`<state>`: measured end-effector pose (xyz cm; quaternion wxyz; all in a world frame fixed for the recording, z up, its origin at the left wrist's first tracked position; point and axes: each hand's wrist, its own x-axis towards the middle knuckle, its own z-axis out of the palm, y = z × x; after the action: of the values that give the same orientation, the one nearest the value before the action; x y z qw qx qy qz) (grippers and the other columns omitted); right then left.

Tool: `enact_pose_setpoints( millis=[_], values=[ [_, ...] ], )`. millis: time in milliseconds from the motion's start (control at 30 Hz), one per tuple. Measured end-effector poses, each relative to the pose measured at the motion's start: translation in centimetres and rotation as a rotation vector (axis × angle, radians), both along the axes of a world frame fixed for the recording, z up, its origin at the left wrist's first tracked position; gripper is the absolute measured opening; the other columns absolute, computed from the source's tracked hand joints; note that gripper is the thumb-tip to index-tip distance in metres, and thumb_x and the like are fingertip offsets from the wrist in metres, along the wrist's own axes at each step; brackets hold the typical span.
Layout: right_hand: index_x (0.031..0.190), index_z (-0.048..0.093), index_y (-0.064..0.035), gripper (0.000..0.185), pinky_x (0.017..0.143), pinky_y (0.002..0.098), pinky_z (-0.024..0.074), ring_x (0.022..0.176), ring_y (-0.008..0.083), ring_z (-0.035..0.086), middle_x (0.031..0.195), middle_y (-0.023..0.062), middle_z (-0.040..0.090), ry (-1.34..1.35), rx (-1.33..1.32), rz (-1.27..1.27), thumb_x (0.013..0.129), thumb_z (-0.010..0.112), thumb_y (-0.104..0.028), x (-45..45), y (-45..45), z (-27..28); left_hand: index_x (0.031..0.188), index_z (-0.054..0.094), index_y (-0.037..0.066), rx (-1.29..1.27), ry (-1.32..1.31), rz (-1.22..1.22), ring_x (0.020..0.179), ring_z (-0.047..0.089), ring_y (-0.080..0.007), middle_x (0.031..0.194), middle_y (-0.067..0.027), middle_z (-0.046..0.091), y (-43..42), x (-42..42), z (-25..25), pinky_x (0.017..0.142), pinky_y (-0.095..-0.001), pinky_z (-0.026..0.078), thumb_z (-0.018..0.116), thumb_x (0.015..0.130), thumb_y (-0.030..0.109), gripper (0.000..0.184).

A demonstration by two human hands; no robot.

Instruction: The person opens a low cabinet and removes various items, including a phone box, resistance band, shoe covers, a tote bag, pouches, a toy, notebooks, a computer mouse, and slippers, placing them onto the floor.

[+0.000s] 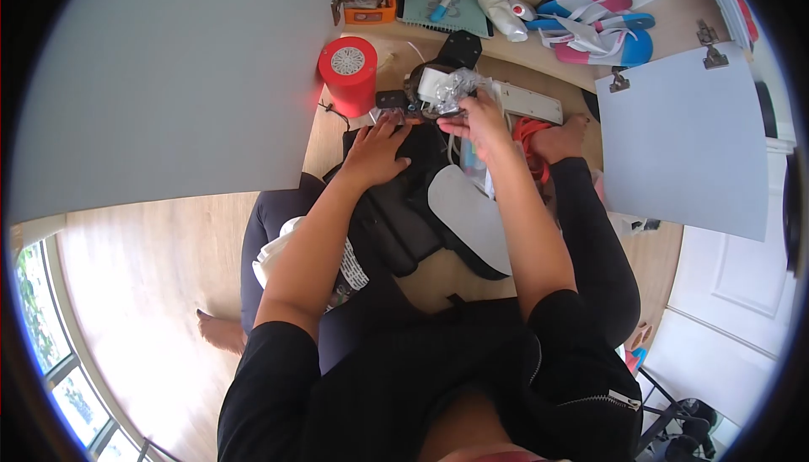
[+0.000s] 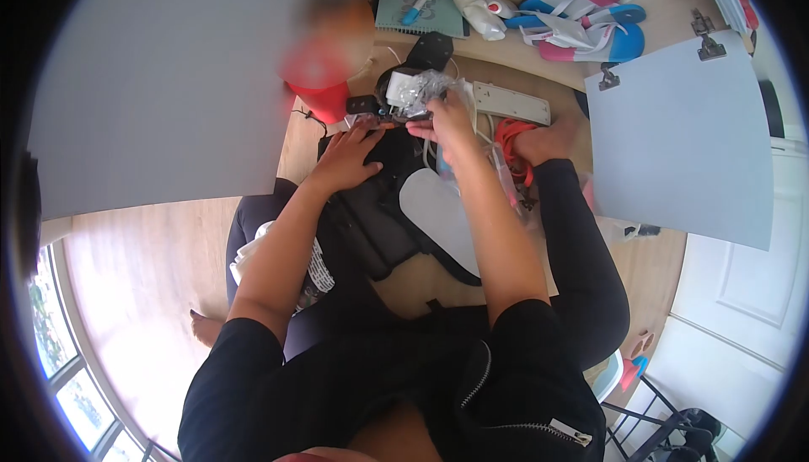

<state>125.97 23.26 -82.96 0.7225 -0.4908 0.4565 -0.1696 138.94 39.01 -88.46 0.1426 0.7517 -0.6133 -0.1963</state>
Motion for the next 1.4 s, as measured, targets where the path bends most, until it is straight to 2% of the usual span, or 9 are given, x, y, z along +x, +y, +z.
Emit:
enact_pose_setpoints(
  millis=[267,467,533,633,767,867,1033,1167,1400],
  values=[
    [0.131,0.029,-0.0065,0.044,0.067,0.0346,0.0565,0.077,0.0264,0.065,0.103,0.016,0.058,0.064,0.103,0.049,0.09,0.042,-0.012,-2.9,4.1,-2.6,0.138,0.037,0.013,0.177,0.116,-0.168,0.128,0.037,-0.0322,0.142,-0.0157,0.034,2.5,-0.2,1.0,0.105,-0.0446,0.03,0.057,0.082,0.036,0.064],
    [0.126,0.045,-0.0083,0.045,0.068,0.0344,0.0532,0.08,0.0253,0.065,0.095,0.0142,0.063,0.296,-0.079,0.265,0.09,0.054,-0.034,-5.2,4.9,-0.7,0.118,0.058,0.009,0.454,0.104,-0.223,0.113,0.052,-0.0271,0.125,-0.0082,0.054,2.6,-0.2,4.9,0.102,-0.0428,0.033,0.049,0.087,0.04,0.044],
    [0.108,0.056,-0.0037,0.041,0.068,0.0381,0.0516,0.076,0.028,0.066,0.087,0.0141,0.065,0.727,-0.873,0.562,0.088,0.055,-0.039,-4.9,3.6,2.7,0.115,0.061,0.01,0.401,0.132,-0.24,0.106,0.056,-0.0283,0.118,-0.0073,0.059,2.4,0.4,4.6,0.095,-0.0416,0.04,0.05,0.087,0.038,0.041],
    [0.094,0.064,-0.0099,0.031,0.071,0.0402,0.0491,0.081,0.0301,0.064,0.089,0.0132,0.065,0.65,-0.981,0.382,0.086,0.055,-0.038,-2.3,-0.1,6.1,0.107,0.065,0.011,0.388,0.158,-0.236,0.091,0.062,-0.0298,0.102,-0.0088,0.065,2.4,0.6,5.2,0.082,-0.0411,0.047,0.05,0.087,0.037,0.037],
    [0.114,0.058,-0.0144,0.033,0.079,0.0397,0.0476,0.094,0.0294,0.06,0.11,0.015,0.056,0.533,-1.419,0.287,0.085,0.058,-0.03,3.9,-7.1,4.6,0.105,0.065,0.01,0.153,0.188,-0.234,0.083,0.063,-0.0314,0.092,-0.0097,0.066,2.8,0.4,7.5,0.075,-0.0397,0.049,0.053,0.086,0.03,0.03],
    [0.123,0.052,-0.0174,0.043,0.084,0.042,0.0466,0.1,0.0328,0.057,0.122,0.0154,0.047,0.374,-1.48,0.322,0.084,0.059,-0.034,9.9,-10.7,3.3,0.109,0.063,0.008,-0.02,0.463,-0.198,0.085,0.062,-0.0298,0.088,-0.0116,0.065,2.0,0.5,8.1,0.076,-0.038,0.047,0.056,0.085,0.023,0.028],
    [0.121,0.05,-0.0145,0.054,0.085,0.0456,0.0475,0.112,0.0376,0.046,0.133,0.0106,0.038,0.753,-1.18,0.12,0.077,0.066,-0.042,16.8,-11.2,2.2,0.107,0.062,0.004,-0.191,0.637,-0.181,0.079,0.061,-0.0287,0.084,-0.0135,0.063,0.7,1.1,7.3,0.074,-0.0359,0.047,0.057,0.084,0.009,0.024],
    [0.119,0.051,-0.0115,0.055,0.086,0.0442,0.0472,0.112,0.0364,0.046,0.129,0.0106,0.04,0.839,-1.265,0.001,0.077,0.065,-0.044,18.1,-11.7,-0.5,0.107,0.061,0.003,-0.218,0.683,-0.152,0.079,0.061,-0.028,0.08,-0.0123,0.061,0.4,1.0,7.2,0.074,-0.0364,0.046,0.057,0.083,0.006,0.024],
    [0.108,0.055,-0.0083,0.042,0.082,0.0411,0.0484,0.106,0.0351,0.051,0.115,0.0132,0.043,0.622,-1.263,0.17,0.07,0.068,-0.021,13.6,-11.6,1.1,0.107,0.061,0.005,-0.261,0.641,-0.171,0.079,0.06,-0.0266,0.08,-0.0102,0.06,0.2,0.7,6.7,0.074,-0.0357,0.046,0.058,0.081,0.005,0.026]
  ],
)
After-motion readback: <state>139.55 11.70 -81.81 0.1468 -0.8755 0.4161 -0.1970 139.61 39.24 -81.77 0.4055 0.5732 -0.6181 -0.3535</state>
